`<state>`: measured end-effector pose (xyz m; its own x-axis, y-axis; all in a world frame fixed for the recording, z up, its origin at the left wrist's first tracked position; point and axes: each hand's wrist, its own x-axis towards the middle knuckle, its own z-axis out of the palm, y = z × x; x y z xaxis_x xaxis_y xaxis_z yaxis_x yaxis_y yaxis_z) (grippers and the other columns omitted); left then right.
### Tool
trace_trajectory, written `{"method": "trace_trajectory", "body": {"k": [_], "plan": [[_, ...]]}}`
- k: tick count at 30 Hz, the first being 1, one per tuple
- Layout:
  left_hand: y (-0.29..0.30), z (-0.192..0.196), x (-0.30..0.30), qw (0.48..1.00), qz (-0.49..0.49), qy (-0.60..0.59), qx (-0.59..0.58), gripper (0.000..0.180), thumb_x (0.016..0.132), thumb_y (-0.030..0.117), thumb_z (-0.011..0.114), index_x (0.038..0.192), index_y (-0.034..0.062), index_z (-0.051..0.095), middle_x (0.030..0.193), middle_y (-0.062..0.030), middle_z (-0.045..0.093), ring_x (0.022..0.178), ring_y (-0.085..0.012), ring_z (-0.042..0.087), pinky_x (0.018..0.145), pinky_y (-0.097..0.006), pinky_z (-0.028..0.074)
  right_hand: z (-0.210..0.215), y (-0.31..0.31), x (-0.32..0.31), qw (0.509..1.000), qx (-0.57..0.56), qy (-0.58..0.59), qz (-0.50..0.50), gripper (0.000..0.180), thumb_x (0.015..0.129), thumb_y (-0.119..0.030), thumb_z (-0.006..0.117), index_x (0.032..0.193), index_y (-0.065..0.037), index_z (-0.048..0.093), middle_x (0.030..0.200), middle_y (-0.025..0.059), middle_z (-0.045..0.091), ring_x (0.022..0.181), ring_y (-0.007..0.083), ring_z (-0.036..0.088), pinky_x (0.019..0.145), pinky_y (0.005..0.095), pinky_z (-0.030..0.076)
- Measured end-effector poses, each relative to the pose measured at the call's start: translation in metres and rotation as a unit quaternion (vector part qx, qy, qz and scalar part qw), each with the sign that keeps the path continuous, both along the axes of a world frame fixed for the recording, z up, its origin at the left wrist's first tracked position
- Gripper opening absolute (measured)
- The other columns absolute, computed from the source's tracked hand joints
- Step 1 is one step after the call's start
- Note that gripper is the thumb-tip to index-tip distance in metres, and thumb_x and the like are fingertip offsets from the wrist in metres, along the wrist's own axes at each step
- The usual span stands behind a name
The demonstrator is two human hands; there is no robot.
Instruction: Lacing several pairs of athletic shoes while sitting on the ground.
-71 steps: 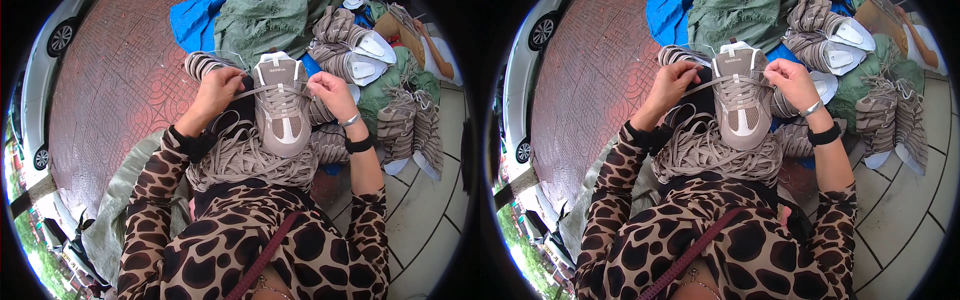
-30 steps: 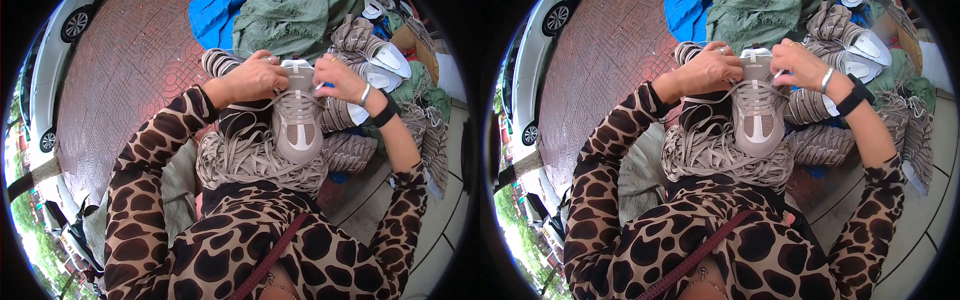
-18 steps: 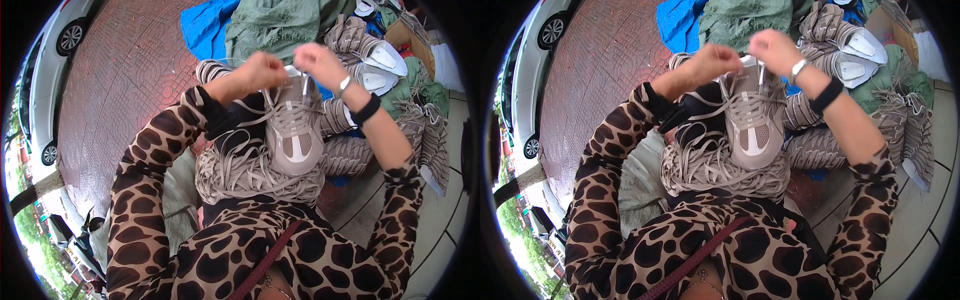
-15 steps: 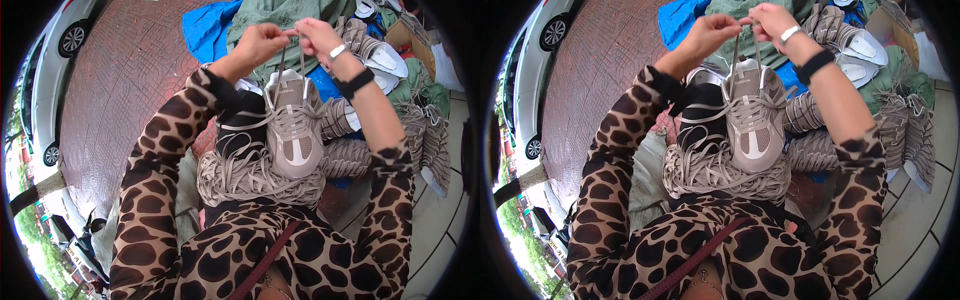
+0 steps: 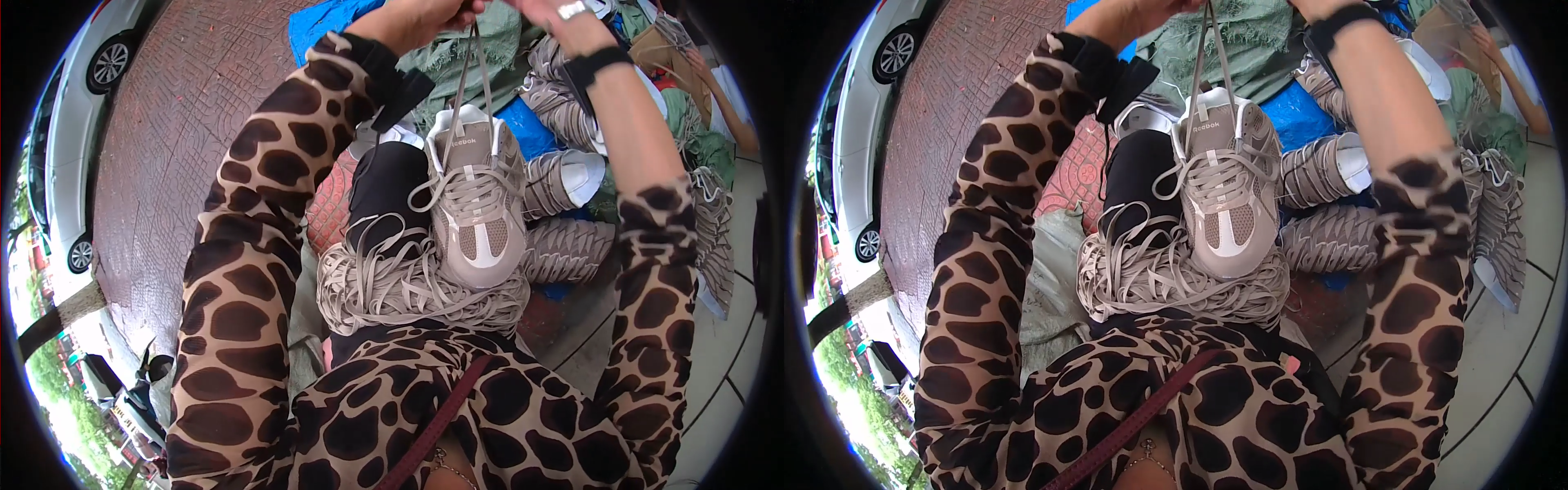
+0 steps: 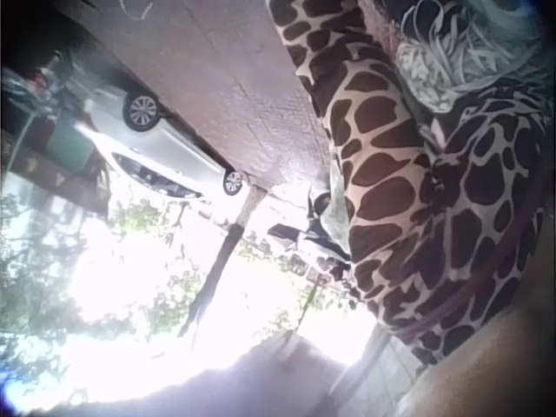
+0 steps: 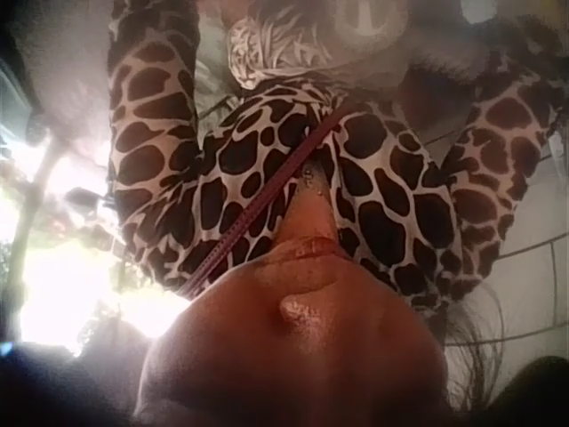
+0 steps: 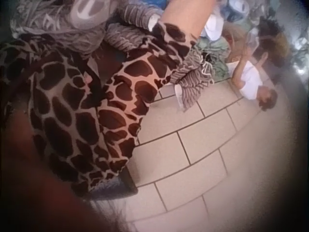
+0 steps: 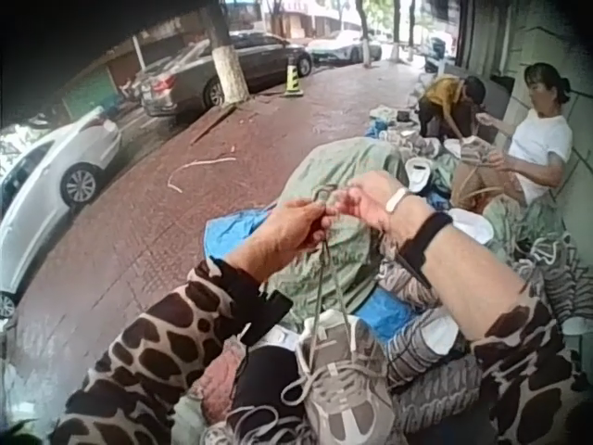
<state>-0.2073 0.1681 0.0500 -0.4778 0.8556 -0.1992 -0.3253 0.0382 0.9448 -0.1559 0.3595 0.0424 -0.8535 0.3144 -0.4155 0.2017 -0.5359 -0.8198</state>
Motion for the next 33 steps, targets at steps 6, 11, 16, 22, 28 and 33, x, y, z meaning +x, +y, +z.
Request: {"method": "trace_trajectory", "body": {"k": [6, 11, 16, 22, 28, 33], "plan": [[-0.015, 0.025, 0.002, 0.987, 0.007, 0.158, -0.008, 0.025, 0.095, 0.023, 0.049, 0.096, -0.0009, 0.054, 0.072, -0.0037, 0.055, 0.060, -0.0109, 0.051, 0.055, -0.024, 0.043, 0.004, -0.087, 0.091, 0.951, 0.047, 0.037, 0.304, 0.028, 0.097, -0.027, 0.047, 0.099, -0.002, 0.059, 0.072, -0.0035, 0.053, 0.053, 0.0017, 0.044, 0.046, 0.0180, 0.040], [-0.097, -0.024, 0.048, 0.799, 0.118, 0.590, -0.025, 0.025, 0.076, 0.019, 0.070, 0.095, 0.0053, 0.061, 0.083, -0.0041, 0.062, 0.067, -0.0154, 0.057, 0.063, -0.028, 0.047, -0.018, -0.072, 0.091, 0.968, 0.096, 0.025, 0.231, 0.027, 0.097, -0.029, 0.048, 0.098, -0.005, 0.059, 0.077, -0.0042, 0.054, 0.054, 0.0024, 0.043, 0.049, 0.0173, 0.040], [-0.172, -0.039, 0.149, 0.751, -0.135, 0.637, -0.109, 0.031, 0.071, 0.013, 0.066, 0.099, 0.0069, 0.053, 0.091, -0.0103, 0.052, 0.084, -0.0245, 0.054, 0.070, -0.035, 0.044, -0.025, -0.077, 0.096, 0.975, 0.064, 0.039, 0.208, 0.025, 0.096, -0.028, 0.049, 0.097, -0.005, 0.060, 0.077, -0.0038, 0.055, 0.061, 0.0022, 0.047, 0.052, 0.0172, 0.040], [-0.169, -0.058, 0.150, 0.681, -0.056, 0.713, -0.161, 0.012, 0.076, 0.011, 0.058, 0.075, 0.0070, 0.047, 0.078, -0.0110, 0.056, 0.071, -0.0287, 0.057, 0.060, -0.038, 0.045, -0.016, -0.078, 0.099, 0.976, 0.066, 0.057, 0.198, 0.027, 0.096, -0.026, 0.050, 0.098, -0.002, 0.061, 0.082, 0.0018, 0.061, 0.059, 0.0039, 0.046, 0.053, 0.0192, 0.043], [-0.150, -0.055, 0.131, 0.751, 0.099, 0.600, -0.257, 0.012, 0.084, 0.015, 0.052, 0.079, 0.0048, 0.049, 0.066, -0.0161, 0.059, 0.058, -0.0346, 0.059, 0.053, -0.044, 0.047, 0.004, -0.094, 0.104, 0.976, 0.110, 0.049, 0.181, 0.026, 0.096, -0.028, 0.049, 0.098, -0.004, 0.060, 0.081, 0.0023, 0.060, 0.054, 0.0022, 0.041, 0.045, 0.0182, 0.038], [-0.154, -0.060, 0.136, 0.958, 0.081, 0.270, -0.054, 0.015, 0.080, 0.014, 0.058, 0.085, 0.0018, 0.063, 0.072, -0.0121, 0.061, 0.073, -0.0229, 0.061, 0.070, -0.031, 0.047, 0.013, -0.093, 0.102, 0.959, 0.201, -0.010, 0.200, 0.026, 0.097, -0.030, 0.047, 0.097, -0.007, 0.058, 0.073, -0.0009, 0.053, 0.050, 0.0001, 0.034, 0.039, 0.0164, 0.026]]}}
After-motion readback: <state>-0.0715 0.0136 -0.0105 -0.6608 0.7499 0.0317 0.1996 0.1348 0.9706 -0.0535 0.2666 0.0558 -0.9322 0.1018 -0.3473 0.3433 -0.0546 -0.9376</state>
